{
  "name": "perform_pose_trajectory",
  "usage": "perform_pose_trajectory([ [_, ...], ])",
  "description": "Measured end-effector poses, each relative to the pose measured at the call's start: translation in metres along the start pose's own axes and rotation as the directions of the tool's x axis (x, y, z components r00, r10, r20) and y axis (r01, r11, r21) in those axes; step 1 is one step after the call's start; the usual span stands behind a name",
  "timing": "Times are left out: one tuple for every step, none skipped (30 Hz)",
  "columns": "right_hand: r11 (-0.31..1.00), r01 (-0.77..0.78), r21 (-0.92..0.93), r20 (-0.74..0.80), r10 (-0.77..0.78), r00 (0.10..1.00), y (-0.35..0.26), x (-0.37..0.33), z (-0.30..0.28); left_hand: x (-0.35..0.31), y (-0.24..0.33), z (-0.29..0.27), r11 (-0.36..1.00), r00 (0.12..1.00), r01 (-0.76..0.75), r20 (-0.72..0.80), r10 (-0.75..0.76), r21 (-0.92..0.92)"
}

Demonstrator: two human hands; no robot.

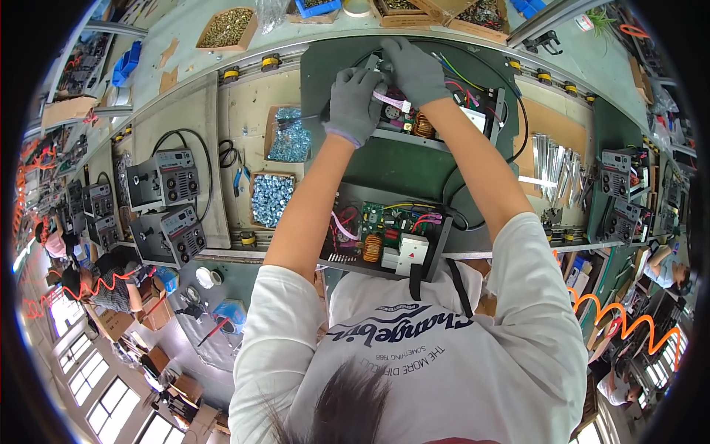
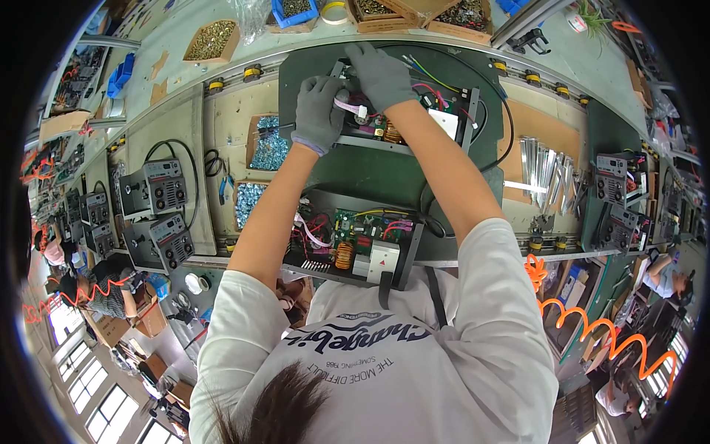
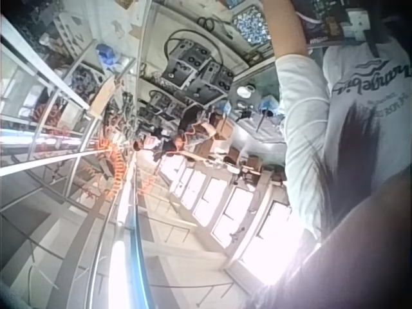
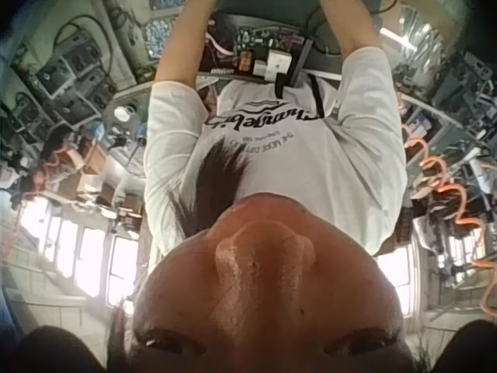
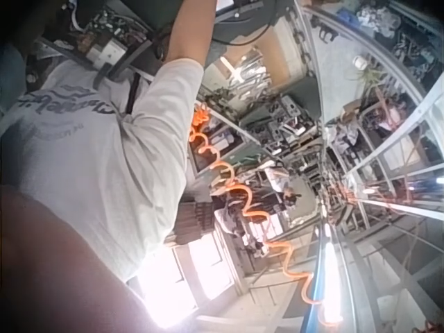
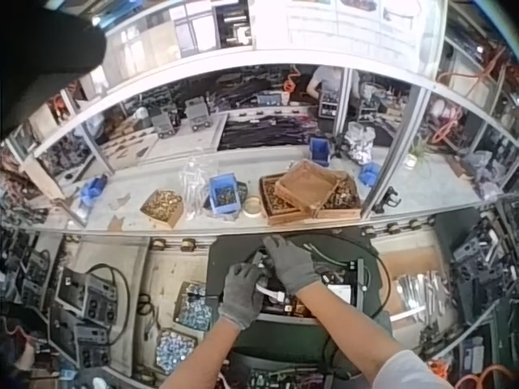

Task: Assembling electronic components and wiring into an inverter housing.

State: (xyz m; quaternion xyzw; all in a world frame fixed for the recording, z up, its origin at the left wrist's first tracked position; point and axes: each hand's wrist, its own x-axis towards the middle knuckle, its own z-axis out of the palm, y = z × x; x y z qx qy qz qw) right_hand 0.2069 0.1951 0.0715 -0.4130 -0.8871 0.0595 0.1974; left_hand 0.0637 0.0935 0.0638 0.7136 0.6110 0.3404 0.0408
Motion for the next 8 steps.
perform_pose_trajectory([
  [0.994,0.043,0.099,-0.032,-0.04,0.999,0.0,0.003,-0.007,0.0,-0.001,-0.001,1.0,1.0,-0.005,-0.008,0.005,-0.003],
  [0.995,0.031,0.094,-0.029,-0.029,0.999,0.007,0.005,-0.006,0.0,0.002,-0.001,1.0,1.0,-0.013,-0.012,0.013,-0.012],
  [0.974,0.199,0.105,0.014,-0.201,0.979,0.019,0.012,-0.004,0.0,0.003,0.0,1.0,1.0,-0.018,-0.004,0.018,-0.025],
  [0.925,0.358,0.123,0.056,-0.367,0.929,0.029,0.014,-0.002,0.002,0.002,0.001,0.999,0.999,-0.034,-0.004,0.034,-0.016],
  [0.945,0.308,0.109,0.22,-0.325,0.92,0.024,0.022,-0.004,0.0,-0.001,-0.001,0.999,0.999,-0.039,-0.007,0.039,0.004],
  [0.947,0.302,0.106,0.224,-0.319,0.921,0.022,0.027,-0.01,0.0,-0.002,0.0,0.999,0.999,-0.041,-0.004,0.041,-0.002],
  [0.957,0.28,0.071,0.357,-0.286,0.889,0.019,0.033,-0.016,0.001,-0.002,0.0,0.999,0.999,-0.035,0.006,0.035,-0.003],
  [0.964,0.264,0.034,0.482,-0.247,0.841,0.017,0.038,-0.022,0.0,-0.003,0.0,1.0,0.999,-0.028,0.015,0.028,-0.002],
])
